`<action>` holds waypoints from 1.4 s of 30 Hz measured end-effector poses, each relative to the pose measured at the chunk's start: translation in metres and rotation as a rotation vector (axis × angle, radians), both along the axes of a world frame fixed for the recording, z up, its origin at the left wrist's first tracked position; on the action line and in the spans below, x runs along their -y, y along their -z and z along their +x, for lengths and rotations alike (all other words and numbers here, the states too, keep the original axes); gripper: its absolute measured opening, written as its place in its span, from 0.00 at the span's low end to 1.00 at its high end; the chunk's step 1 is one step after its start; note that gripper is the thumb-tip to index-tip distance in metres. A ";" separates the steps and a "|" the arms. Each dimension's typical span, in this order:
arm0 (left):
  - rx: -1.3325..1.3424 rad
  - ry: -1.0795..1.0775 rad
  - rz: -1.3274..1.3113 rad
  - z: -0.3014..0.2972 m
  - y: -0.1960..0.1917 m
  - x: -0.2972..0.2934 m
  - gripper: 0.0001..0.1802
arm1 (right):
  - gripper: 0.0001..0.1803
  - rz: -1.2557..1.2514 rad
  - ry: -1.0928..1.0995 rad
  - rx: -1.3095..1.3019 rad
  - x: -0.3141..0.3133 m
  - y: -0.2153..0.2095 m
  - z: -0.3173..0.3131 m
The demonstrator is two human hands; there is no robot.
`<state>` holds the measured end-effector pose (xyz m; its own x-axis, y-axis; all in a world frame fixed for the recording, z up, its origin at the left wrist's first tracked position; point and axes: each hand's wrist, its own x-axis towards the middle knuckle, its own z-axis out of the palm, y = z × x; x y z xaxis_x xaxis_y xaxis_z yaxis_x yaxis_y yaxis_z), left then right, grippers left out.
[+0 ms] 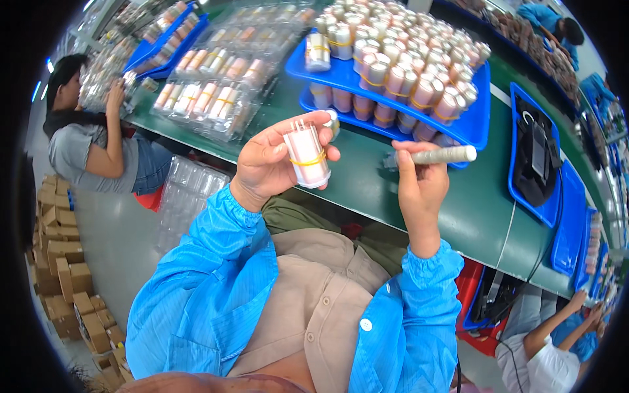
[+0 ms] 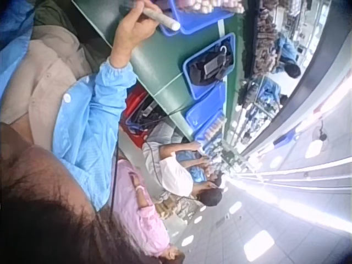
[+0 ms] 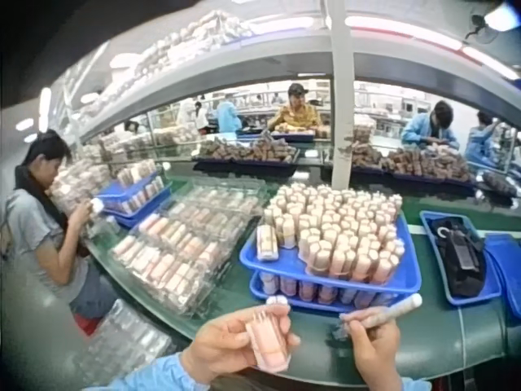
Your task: The person assembles small cylindrical plastic components by hand, fusing parts together with a handheld heat tool.
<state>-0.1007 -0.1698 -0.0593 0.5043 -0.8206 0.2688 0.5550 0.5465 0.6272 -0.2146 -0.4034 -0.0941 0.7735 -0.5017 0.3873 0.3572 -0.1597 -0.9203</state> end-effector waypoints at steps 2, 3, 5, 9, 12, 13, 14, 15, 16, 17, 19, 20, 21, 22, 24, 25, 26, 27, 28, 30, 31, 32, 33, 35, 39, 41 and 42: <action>-0.121 0.089 -0.055 0.004 -0.006 -0.011 0.43 | 0.05 -0.091 0.007 -0.049 0.001 0.000 -0.002; -0.140 0.095 -0.060 0.004 -0.010 -0.018 0.42 | 0.05 -0.118 0.006 -0.057 0.001 0.000 -0.002; -0.138 0.107 -0.107 0.008 -0.010 -0.030 0.40 | 0.05 -0.115 -0.001 -0.055 -0.002 -0.002 -0.004; 0.078 -0.035 -0.027 0.025 -0.043 -0.063 0.34 | 0.05 -0.143 0.001 -0.059 0.002 0.002 -0.009; 0.561 -0.783 0.376 0.055 -0.097 -0.081 0.23 | 0.05 -0.182 -0.011 -0.124 0.000 -0.002 -0.012; 0.838 -0.978 0.639 0.079 -0.110 -0.094 0.23 | 0.05 -0.215 -0.015 -0.106 -0.003 -0.005 -0.012; 1.106 -1.160 0.908 0.105 -0.120 -0.103 0.22 | 0.06 -0.251 -0.017 -0.094 -0.005 -0.006 -0.012; 1.417 -1.373 1.119 0.118 -0.126 -0.098 0.23 | 0.05 -0.296 -0.005 -0.100 -0.006 -0.008 -0.012; 1.422 -1.379 1.115 0.128 -0.127 -0.092 0.23 | 0.05 -0.296 -0.004 -0.093 -0.006 -0.007 -0.010; 1.600 -1.269 1.328 0.139 -0.122 -0.085 0.22 | 0.06 -0.311 0.014 -0.074 -0.006 -0.005 -0.010; 1.886 -1.101 1.565 0.164 -0.098 -0.084 0.22 | 0.06 -0.320 0.040 -0.061 -0.008 -0.006 -0.008; 1.887 -1.095 1.558 0.170 -0.089 -0.082 0.22 | 0.06 -0.321 0.046 -0.065 -0.008 -0.006 -0.008; 1.883 -1.085 1.629 0.174 -0.080 -0.081 0.23 | 0.06 -0.302 0.044 -0.072 -0.007 -0.005 -0.008; 1.877 -1.071 1.697 0.176 -0.074 -0.077 0.24 | 0.07 -0.285 0.043 -0.082 -0.005 -0.004 -0.009; 1.903 -1.104 1.653 0.179 -0.070 -0.087 0.23 | 0.07 -0.308 0.033 -0.084 -0.004 -0.003 -0.008; 1.989 -1.102 1.681 0.180 -0.071 -0.095 0.22 | 0.07 -0.329 0.019 -0.081 -0.003 -0.003 -0.008; 2.079 -1.090 1.692 0.172 -0.078 -0.087 0.20 | 0.07 -0.333 0.031 -0.097 -0.002 -0.003 -0.009; 2.129 -1.240 1.491 0.152 -0.080 -0.084 0.16 | 0.08 -0.361 0.026 -0.064 -0.001 -0.002 -0.010; 2.119 -1.320 1.314 0.125 -0.092 -0.070 0.14 | 0.08 -0.385 0.029 -0.029 -0.001 -0.002 -0.010; 2.075 -1.186 0.978 0.076 -0.097 -0.034 0.11 | 0.07 -0.400 0.078 -0.094 -0.002 -0.006 -0.019; 2.037 -1.000 0.837 0.051 -0.091 -0.021 0.12 | 0.06 -0.413 0.094 -0.088 -0.004 -0.007 -0.019; 1.886 -0.863 0.886 0.030 -0.076 -0.011 0.19 | 0.05 -0.430 0.113 -0.082 -0.005 -0.008 -0.017; 1.867 -0.846 0.892 0.018 -0.065 0.000 0.21 | 0.04 -0.407 0.090 -0.091 -0.006 -0.010 -0.015; 1.843 -0.852 0.969 0.006 -0.038 0.016 0.24 | 0.05 -0.422 0.040 -0.131 -0.007 -0.006 -0.010; 1.647 -0.803 1.029 0.023 0.006 0.021 0.23 | 0.05 -0.517 0.118 -0.044 -0.006 0.008 0.002; 1.590 -0.806 0.905 0.029 0.011 0.020 0.22 | 0.10 -0.494 0.119 -0.034 -0.004 0.002 0.002; 1.503 -0.788 0.856 0.031 0.013 0.019 0.22 | 0.11 -0.506 0.124 -0.044 -0.003 0.004 0.003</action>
<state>-0.0698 -0.1888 -0.0719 0.5459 -0.6849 0.4826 -0.8171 -0.3079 0.4873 -0.2118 -0.4004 -0.0978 0.7410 -0.3489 0.5738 0.2702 -0.6273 -0.7304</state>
